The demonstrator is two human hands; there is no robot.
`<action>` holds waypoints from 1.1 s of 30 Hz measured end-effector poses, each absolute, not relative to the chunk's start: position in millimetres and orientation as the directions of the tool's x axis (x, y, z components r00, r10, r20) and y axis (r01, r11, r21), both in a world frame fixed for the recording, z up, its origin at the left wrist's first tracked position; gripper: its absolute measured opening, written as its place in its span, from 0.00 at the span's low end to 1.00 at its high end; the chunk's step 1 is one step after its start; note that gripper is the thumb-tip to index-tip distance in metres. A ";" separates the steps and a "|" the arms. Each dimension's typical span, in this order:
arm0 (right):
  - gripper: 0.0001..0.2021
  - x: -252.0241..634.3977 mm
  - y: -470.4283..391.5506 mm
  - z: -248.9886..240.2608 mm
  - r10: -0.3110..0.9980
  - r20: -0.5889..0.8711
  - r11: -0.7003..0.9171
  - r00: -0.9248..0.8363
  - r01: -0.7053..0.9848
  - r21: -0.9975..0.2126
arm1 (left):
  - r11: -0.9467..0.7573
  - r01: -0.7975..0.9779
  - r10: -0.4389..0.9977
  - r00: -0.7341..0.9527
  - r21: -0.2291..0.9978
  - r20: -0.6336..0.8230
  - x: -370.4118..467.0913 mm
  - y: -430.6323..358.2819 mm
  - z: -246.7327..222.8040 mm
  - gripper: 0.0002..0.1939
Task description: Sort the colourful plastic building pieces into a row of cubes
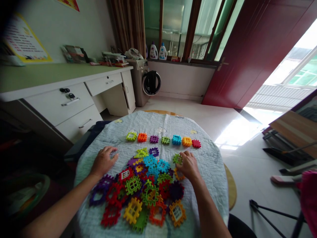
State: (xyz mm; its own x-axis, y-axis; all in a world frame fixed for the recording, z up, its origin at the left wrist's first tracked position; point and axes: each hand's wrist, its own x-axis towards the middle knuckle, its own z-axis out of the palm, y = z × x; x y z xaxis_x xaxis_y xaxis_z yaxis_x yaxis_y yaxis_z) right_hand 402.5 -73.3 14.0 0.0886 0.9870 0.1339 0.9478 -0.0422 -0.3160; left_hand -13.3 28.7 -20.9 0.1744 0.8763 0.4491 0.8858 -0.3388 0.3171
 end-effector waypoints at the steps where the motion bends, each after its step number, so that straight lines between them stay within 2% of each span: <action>1: 0.21 399.5 -71.0 20.2 0.987 0.133 -0.046 0.087 0.957 -0.286 | -0.340 0.885 0.876 0.175 0.319 0.449 -13.1 28.6 -20.7 0.12; 6: 0.23 378.0 -37.0 51.1 0.981 0.192 0.072 -0.026 0.970 -0.233 | -0.347 0.878 0.873 0.173 0.330 0.456 -11.3 27.3 -18.8 0.11; 10: 0.21 367.5 6.4 59.7 0.984 0.151 0.128 -0.095 0.966 -0.224 | -0.336 0.875 0.878 0.158 0.348 0.451 -10.6 26.1 -17.2 0.11; 16: 0.23 370.7 50.7 56.0 0.996 -0.013 0.082 -0.086 0.980 -0.179 | -0.338 0.870 0.880 0.157 0.358 0.449 -9.3 24.6 -15.6 0.10; 25: 0.24 369.5 60.0 46.7 0.997 -0.053 0.050 -0.057 0.989 -0.138 | -0.326 0.866 0.888 0.143 0.379 0.438 -9.0 23.4 -14.5 0.10; 28: 0.25 373.4 53.6 50.6 0.999 -0.005 0.046 -0.047 0.990 -0.136 | -0.322 0.865 0.891 0.140 0.385 0.432 -8.9 23.4 -13.4 0.10; 33: 0.24 389.2 19.9 60.0 0.981 0.192 0.044 -0.008 0.982 -0.185 | -0.314 0.864 0.895 0.132 0.394 0.426 -8.2 23.4 -12.0 0.10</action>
